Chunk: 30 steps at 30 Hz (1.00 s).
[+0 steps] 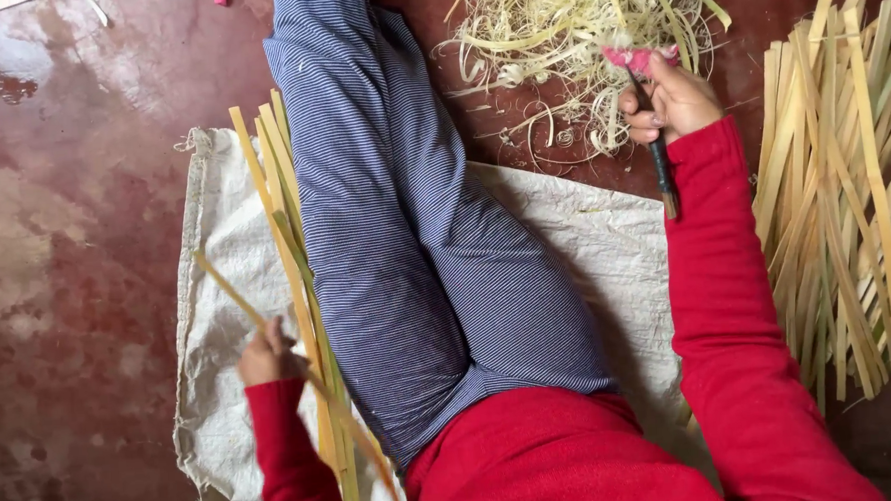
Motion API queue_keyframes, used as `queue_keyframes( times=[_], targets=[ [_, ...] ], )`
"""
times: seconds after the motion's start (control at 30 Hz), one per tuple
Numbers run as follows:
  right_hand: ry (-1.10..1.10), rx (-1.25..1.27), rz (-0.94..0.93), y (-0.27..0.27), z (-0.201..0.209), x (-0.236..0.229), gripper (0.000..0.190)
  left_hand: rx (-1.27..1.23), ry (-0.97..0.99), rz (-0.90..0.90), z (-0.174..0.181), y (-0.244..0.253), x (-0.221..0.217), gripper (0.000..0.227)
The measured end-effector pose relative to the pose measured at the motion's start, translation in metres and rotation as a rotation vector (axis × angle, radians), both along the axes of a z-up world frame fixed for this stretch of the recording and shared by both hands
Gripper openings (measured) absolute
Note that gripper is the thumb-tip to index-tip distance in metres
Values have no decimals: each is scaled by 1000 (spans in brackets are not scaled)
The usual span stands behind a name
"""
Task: Shaving thin layers from bamboo strips using a knife to prepare them for crafting.
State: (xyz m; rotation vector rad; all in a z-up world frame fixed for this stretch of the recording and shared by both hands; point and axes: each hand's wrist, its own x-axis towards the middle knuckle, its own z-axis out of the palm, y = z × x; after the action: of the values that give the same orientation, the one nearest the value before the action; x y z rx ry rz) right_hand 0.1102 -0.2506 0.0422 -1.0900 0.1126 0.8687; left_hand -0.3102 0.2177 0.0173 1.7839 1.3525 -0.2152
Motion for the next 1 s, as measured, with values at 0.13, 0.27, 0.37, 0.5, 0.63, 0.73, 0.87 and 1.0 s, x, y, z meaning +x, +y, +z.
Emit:
queue_keyframes(
  times=[0.13, 0.27, 0.37, 0.5, 0.63, 0.73, 0.87, 1.0],
  targets=[
    [-153, -3, 119, -4, 44, 9, 45, 834, -189, -732, 76, 52, 0, 24],
    [-243, 3, 78, 7, 78, 2, 47, 646, -114, -491, 127, 52, 41, 33],
    [-171, 4, 41, 7, 59, 0, 32, 551, 20, -504, 66, 55, 58, 35],
    [-66, -46, 24, 8, 43, -5, 29, 532, 41, -404, -58, 60, 52, 92],
    [-71, -138, 18, -2, 46, -3, 29, 668, 1, -426, -87, 27, 40, 105],
    [-95, -56, 8, 0, 51, 0, 40, 522, 222, -426, -116, -12, 23, 116],
    [-24, -79, -51, -9, 30, 0, 15, 757, 310, -470, -168, -51, -11, 95],
    [-11, -77, -33, -3, 19, 1, 14, 263, -77, -107, -182, -48, -15, 56]
  ],
)
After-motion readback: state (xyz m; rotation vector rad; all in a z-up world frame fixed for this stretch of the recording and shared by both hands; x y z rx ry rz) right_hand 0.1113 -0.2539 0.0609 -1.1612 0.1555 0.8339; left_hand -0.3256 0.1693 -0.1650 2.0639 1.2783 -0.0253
